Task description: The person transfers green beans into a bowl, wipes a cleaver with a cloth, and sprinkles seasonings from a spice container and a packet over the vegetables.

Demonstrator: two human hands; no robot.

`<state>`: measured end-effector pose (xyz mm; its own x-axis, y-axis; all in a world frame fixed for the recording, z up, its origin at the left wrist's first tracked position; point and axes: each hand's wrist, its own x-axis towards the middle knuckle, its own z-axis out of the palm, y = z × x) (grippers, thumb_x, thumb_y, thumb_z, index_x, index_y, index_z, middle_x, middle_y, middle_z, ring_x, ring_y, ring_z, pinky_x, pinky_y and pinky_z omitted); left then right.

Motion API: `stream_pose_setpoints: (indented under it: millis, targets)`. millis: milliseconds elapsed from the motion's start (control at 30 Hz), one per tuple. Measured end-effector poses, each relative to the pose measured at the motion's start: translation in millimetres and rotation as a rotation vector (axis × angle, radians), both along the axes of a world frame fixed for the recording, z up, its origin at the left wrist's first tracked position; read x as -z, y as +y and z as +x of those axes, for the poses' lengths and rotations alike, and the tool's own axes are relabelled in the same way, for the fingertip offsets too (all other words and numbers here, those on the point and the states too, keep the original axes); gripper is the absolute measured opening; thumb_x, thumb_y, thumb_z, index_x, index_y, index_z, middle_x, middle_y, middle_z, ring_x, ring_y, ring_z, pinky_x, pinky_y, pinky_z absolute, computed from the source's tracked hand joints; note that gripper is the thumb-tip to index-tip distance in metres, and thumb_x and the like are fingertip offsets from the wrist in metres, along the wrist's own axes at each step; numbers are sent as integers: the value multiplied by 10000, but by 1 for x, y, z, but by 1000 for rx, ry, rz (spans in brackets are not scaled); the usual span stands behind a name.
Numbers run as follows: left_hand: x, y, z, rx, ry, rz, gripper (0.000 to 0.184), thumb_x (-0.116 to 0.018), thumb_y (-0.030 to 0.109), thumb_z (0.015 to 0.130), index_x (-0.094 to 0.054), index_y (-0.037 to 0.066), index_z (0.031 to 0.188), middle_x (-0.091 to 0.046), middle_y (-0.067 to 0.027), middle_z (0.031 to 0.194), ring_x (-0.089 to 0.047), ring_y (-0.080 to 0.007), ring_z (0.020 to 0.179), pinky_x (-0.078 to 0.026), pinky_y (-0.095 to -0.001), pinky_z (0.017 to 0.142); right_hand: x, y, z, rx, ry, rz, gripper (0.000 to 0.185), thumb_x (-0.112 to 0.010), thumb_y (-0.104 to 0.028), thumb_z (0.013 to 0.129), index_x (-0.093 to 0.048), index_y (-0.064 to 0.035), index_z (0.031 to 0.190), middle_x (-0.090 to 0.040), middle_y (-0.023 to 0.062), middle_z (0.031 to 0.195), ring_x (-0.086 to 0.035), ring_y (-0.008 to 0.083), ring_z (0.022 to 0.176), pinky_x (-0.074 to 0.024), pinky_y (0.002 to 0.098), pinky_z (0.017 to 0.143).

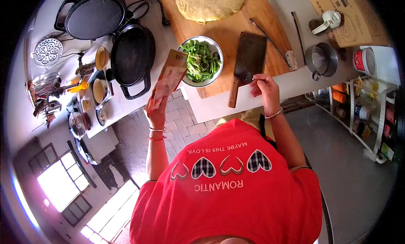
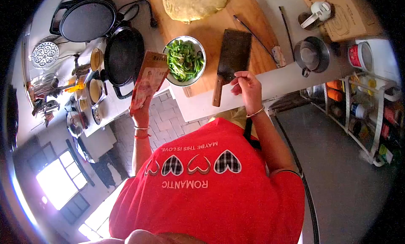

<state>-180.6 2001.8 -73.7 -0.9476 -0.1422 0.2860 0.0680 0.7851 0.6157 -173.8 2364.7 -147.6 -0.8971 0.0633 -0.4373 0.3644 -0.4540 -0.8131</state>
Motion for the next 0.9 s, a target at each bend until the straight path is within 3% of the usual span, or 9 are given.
stream_pose_setpoints:
  millis: [133,233,500,600,733,900]
  targets:
    - [-26,14,-4,66,-15,-104,222,-739,93,748,-647,7,931,-652,-116,787,-650,-220,674,-503,-309,613,-7,-2,-2,15,14,-3,152,-474,-89,915,-572,-27,1013,-636,80,792,-595,112,590,-486,235,524]
    - [-4,0,-6,107,-34,-297,182,-728,88,757,-640,16,899,-628,-97,765,-641,-223,656,-494,-306,594,-4,-5,-3,-22,19,15,150,-473,-91,915,-569,-25,1010,-636,80,791,-592,109,587,-485,233,518]
    - [-17,7,-4,86,26,-86,214,-730,70,757,-646,20,947,-648,-112,795,-639,-195,685,-497,-288,630,-4,-2,-1,-50,27,47,147,-477,-98,917,-567,-26,1007,-635,79,793,-589,105,586,-484,230,516]
    - [-22,6,-9,30,-47,-194,247,-736,76,750,-652,17,974,-664,-126,833,-645,-198,697,-500,-294,640,-8,-1,-2,-48,32,45,146,-476,-98,919,-568,-27,1007,-633,79,790,-589,103,588,-483,228,516]
    - [9,-7,-9,-21,8,66,316,-759,91,736,-647,-23,1009,-693,-119,927,-654,-166,773,-515,-298,709,-9,1,-3,-53,44,59,146,-471,-93,920,-566,-26,1008,-631,78,785,-588,105,587,-483,228,514]
    - [10,-5,-1,-47,2,90,326,-766,92,735,-651,-17,1020,-695,-94,942,-647,-147,814,-518,-294,743,-3,7,5,-63,12,77,145,-468,-87,917,-559,-23,1009,-630,78,783,-585,109,584,-485,233,513]
